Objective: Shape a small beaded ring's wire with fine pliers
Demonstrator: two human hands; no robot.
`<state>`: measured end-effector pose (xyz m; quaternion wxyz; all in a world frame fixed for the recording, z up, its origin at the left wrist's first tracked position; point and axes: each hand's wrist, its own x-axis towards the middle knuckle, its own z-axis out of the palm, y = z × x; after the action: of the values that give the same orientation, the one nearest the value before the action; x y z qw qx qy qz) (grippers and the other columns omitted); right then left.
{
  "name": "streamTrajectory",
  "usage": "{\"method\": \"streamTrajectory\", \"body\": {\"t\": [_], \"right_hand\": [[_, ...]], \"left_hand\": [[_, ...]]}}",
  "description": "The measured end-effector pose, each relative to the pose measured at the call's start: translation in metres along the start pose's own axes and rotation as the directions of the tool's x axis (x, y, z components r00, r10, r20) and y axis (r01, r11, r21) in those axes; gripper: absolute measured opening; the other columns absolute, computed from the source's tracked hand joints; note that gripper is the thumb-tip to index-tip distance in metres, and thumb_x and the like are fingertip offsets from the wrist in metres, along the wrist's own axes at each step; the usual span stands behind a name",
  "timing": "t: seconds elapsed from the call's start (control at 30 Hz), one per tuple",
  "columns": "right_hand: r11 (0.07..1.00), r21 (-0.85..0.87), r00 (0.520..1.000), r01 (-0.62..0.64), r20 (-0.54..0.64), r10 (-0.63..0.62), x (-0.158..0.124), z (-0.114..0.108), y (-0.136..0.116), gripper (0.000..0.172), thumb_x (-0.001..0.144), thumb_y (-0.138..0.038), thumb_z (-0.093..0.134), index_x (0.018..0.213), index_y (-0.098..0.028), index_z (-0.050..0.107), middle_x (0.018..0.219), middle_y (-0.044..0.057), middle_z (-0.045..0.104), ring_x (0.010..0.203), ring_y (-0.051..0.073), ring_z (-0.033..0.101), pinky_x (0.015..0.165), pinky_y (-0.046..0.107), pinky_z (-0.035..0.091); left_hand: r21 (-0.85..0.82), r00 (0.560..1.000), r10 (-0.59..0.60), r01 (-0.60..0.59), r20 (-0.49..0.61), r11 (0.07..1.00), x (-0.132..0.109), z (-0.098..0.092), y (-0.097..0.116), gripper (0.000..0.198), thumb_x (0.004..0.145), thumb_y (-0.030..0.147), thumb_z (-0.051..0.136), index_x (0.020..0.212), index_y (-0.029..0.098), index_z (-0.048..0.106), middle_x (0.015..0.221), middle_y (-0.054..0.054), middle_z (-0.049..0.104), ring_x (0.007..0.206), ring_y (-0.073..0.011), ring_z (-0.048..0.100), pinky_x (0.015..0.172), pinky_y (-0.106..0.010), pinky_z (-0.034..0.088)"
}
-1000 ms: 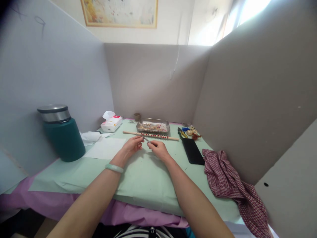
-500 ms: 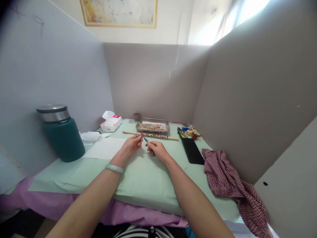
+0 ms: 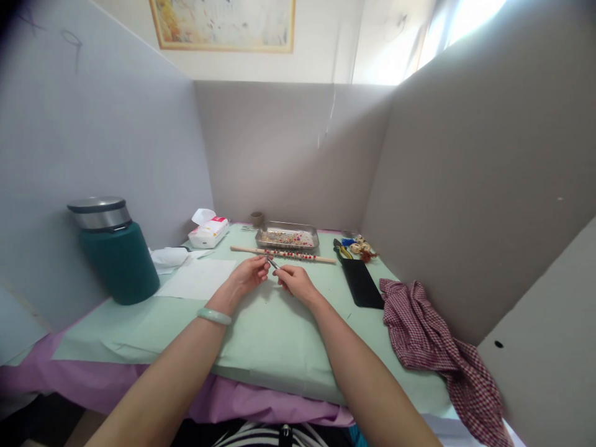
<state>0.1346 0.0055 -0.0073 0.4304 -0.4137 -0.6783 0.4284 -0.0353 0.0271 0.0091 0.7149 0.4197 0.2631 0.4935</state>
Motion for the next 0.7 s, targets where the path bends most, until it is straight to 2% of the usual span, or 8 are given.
{"method": "streamTrajectory", "body": {"t": [0.1, 0.23, 0.4, 0.53, 0.6, 0.7], "right_hand": [[1.0, 0.024, 1.0, 0.012, -0.001, -0.012, -0.002, 0.001, -0.003, 0.03, 0.078, -0.042, 0.053, 0.081, -0.016, 0.066, 0.059, -0.002, 0.052, 0.047, 0.008, 0.04, 0.042, 0.02, 0.03], [0.988, 0.146, 0.998, -0.046, 0.046, 0.039, -0.004, 0.0, -0.008, 0.031, 0.076, -0.043, 0.055, 0.083, -0.015, 0.065, 0.061, -0.002, 0.052, 0.045, 0.007, 0.039, 0.04, 0.02, 0.027], [0.916, 0.36, 0.973, -0.18, 0.199, 0.113, -0.007, 0.002, -0.014, 0.034, 0.075, -0.044, 0.056, 0.09, -0.015, 0.063, 0.066, -0.001, 0.052, 0.047, 0.008, 0.041, 0.039, 0.02, 0.027], [0.851, 0.458, 0.944, -0.258, 0.307, 0.122, -0.008, 0.0, -0.018, 0.036, 0.076, -0.047, 0.056, 0.093, -0.016, 0.061, 0.065, -0.001, 0.05, 0.048, 0.009, 0.04, 0.039, 0.021, 0.027], [0.832, 0.512, 0.964, -0.212, 0.25, 0.092, -0.007, -0.007, -0.02, 0.036, 0.078, -0.05, 0.052, 0.093, -0.018, 0.059, 0.063, -0.001, 0.047, 0.048, 0.009, 0.037, 0.04, 0.021, 0.026], [0.832, 0.554, 1.0, -0.007, -0.011, 0.015, -0.003, -0.022, -0.021, 0.038, 0.082, -0.056, 0.042, 0.094, -0.022, 0.057, 0.06, -0.002, 0.043, 0.048, 0.011, 0.034, 0.042, 0.022, 0.025]], "left_hand": [[-0.019, 1.0, -0.001, 0.001, 0.021, 1.0, 0.001, -0.002, 0.0, 0.009, 0.077, 0.015, 0.059, 0.085, 0.01, 0.058, 0.056, 0.002, 0.049, 0.04, -0.0028, 0.035, 0.041, -0.016, 0.032], [-0.031, 0.999, -0.005, 0.006, 0.042, 0.999, 0.002, -0.004, 0.001, 0.015, 0.076, 0.017, 0.062, 0.089, 0.01, 0.058, 0.055, 0.003, 0.046, 0.039, -0.0025, 0.031, 0.039, -0.015, 0.027], [-0.064, 0.993, -0.012, 0.02, 0.119, 0.998, -0.001, -0.003, 0.005, 0.02, 0.075, 0.017, 0.063, 0.093, 0.01, 0.058, 0.055, 0.004, 0.044, 0.04, -0.002, 0.028, 0.038, -0.014, 0.024], [-0.037, 0.985, 0.02, -0.014, 0.173, 0.999, -0.005, 0.0, 0.007, 0.023, 0.075, 0.017, 0.063, 0.096, 0.011, 0.059, 0.054, 0.005, 0.043, 0.04, -0.0016, 0.026, 0.038, -0.014, 0.023], [0.014, 0.986, -0.016, 0.013, 0.165, 1.0, -0.005, 0.001, 0.005, 0.021, 0.074, 0.017, 0.063, 0.094, 0.01, 0.059, 0.053, 0.005, 0.042, 0.039, -0.0017, 0.026, 0.037, -0.014, 0.022], [0.119, 0.994, -0.093, 0.085, 0.062, 0.989, -0.004, 0.002, -0.001, 0.017, 0.074, 0.014, 0.062, 0.09, 0.009, 0.059, 0.054, 0.004, 0.043, 0.039, -0.0024, 0.03, 0.037, -0.016, 0.024]]}}
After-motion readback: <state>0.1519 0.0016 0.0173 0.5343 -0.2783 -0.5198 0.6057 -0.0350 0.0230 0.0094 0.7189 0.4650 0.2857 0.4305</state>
